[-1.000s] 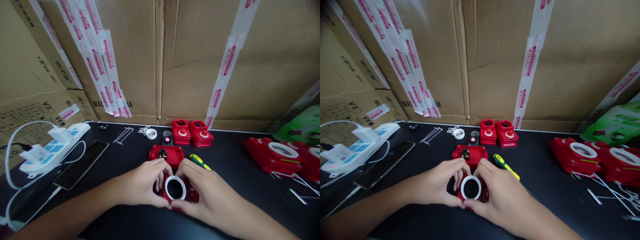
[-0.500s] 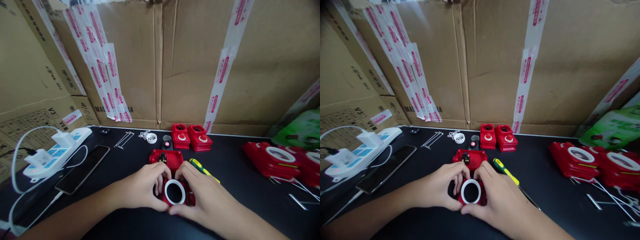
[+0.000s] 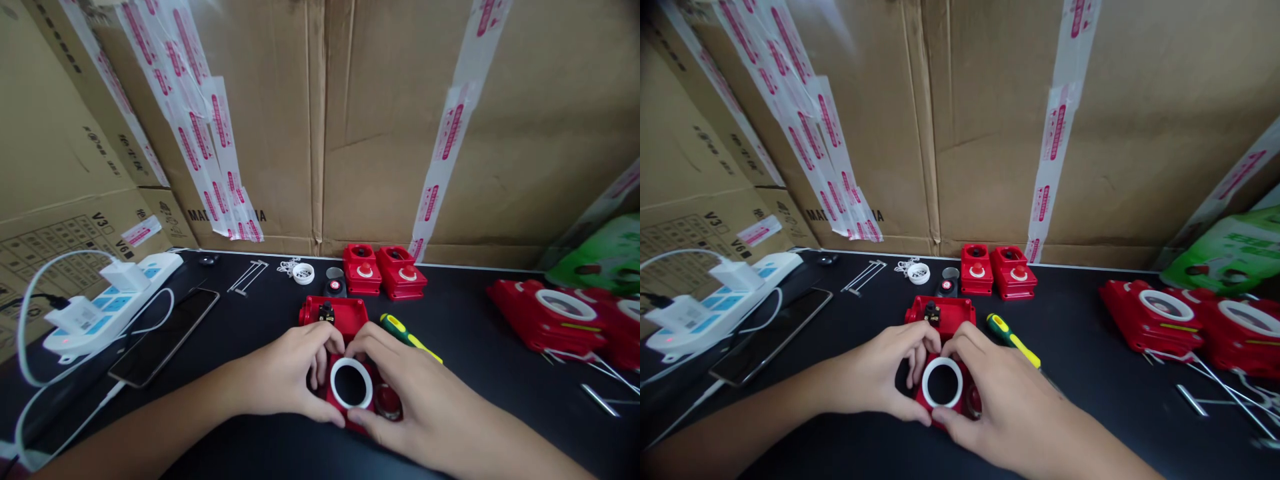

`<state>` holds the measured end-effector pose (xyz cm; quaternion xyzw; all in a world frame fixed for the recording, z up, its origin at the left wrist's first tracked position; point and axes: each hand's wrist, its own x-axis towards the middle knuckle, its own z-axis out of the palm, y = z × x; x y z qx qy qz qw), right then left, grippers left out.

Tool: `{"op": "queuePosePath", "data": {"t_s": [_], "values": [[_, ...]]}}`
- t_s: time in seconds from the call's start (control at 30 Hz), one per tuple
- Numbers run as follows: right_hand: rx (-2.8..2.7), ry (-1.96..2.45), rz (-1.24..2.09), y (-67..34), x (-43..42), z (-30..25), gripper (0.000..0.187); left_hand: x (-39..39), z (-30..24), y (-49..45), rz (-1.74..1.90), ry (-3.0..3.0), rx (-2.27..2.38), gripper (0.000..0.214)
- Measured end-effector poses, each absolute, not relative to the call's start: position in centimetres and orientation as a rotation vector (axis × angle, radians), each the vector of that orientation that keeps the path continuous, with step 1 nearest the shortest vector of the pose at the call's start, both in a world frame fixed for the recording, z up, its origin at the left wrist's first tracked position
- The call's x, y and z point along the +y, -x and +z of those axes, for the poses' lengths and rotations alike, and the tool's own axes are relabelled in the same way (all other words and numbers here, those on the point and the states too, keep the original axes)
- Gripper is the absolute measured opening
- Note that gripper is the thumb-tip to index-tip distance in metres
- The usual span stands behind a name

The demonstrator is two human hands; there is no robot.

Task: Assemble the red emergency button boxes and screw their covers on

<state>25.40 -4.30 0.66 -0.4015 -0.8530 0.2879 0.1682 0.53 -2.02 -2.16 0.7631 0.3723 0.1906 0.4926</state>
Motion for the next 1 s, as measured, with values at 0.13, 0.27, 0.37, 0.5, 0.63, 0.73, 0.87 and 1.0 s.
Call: {"op": "queuePosePath", "data": {"t_s": [0.13, 0.27, 0.37, 0.5, 0.63, 0.73, 0.87, 1.0], "values": [[-2.412, 1.299, 0.766, -25.1, -4.1, 0.0, 0.047, -1.9, -2.3, -0.5, 0.480, -1.868, 0.902, 0.063], [-2.436, 1.232, 0.847, -25.4, -4.0, 0.4, 0.032, -1.8, -2.4, -0.5, 0.480, -1.822, 0.868, 0.063], [-2.461, 1.110, 0.906, -25.8, -4.0, 0.9, 0.024, -1.8, -2.3, -0.5, 0.496, -1.772, 0.856, 0.061], [-2.478, 1.120, 0.848, -25.7, -4.1, 0.9, 0.028, -2.0, -2.2, -0.5, 0.474, -1.821, 0.892, 0.063], [-2.440, 1.289, 0.858, -25.1, -4.1, 0.4, 0.051, -2.0, -2.3, -0.6, 0.487, -1.869, 0.891, 0.060], [-2.416, 1.279, 0.965, -25.1, -4.0, 0.4, 0.045, -1.8, -2.6, -0.6, 0.494, -1.840, 0.871, 0.062], [-2.432, 1.217, 0.997, -25.9, -3.2, 0.6, 0.033, -1.5, -2.9, -0.3, 0.504, -1.812, 0.830, 0.063], [-2.439, 1.077, 1.048, -27.1, -2.5, 0.8, 0.020, -1.5, -2.8, -0.3, 0.499, -1.790, 0.836, 0.072]]}}
